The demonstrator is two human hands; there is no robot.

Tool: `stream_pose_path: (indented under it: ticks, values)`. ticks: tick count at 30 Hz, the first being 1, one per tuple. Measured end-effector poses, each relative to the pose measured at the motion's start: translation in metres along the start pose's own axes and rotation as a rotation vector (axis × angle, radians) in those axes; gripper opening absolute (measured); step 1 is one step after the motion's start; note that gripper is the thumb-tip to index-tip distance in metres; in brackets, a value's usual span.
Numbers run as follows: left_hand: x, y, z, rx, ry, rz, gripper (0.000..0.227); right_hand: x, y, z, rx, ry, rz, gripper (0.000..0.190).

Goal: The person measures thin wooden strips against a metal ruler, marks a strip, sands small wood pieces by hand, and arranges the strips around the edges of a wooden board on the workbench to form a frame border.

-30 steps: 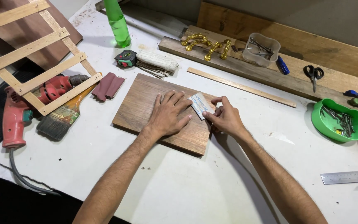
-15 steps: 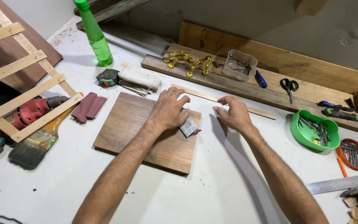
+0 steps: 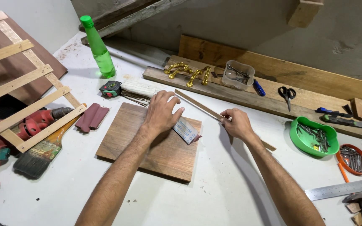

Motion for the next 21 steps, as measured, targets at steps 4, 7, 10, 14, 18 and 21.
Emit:
stream_pose_path:
  ticks: [4,7,10,14,18,21]
  values:
    - [-0.006,0.029,-0.010,0.047,0.027,-0.141,0.035,0.027,0.027,0.027,-0.247,-0.114,-0.023,0.024]
    - [-0.013,0.056,-0.027,0.112,0.136,-0.142,0.031,0.047,0.049,0.064,-0.600,0.067,0.020,0.022]
    - [-0.018,0.073,-0.049,0.270,0.205,-0.135,0.030,0.069,0.059,0.085,-0.712,0.089,0.071,0.021]
    - [-0.025,0.079,-0.078,0.541,0.226,-0.114,0.026,0.097,0.065,0.108,-0.913,0.184,0.192,0.024]
    - [-0.033,0.069,-0.110,0.858,0.296,-0.040,0.025,0.116,0.072,0.099,-1.002,0.167,0.213,0.025]
    - [-0.034,0.050,-0.145,0.925,0.323,0.063,0.030,0.131,0.079,0.072,-0.999,0.125,0.150,0.027]
Point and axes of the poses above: each hand's wrist, its own x-axis away from the middle knuckle, its own y-axis out of the back of the hand, z = x × y, the point moved 8 cm from there along -x, towards the middle knuckle, and after that the axes turned 10 degrees about -x, right-handed, at the moved point
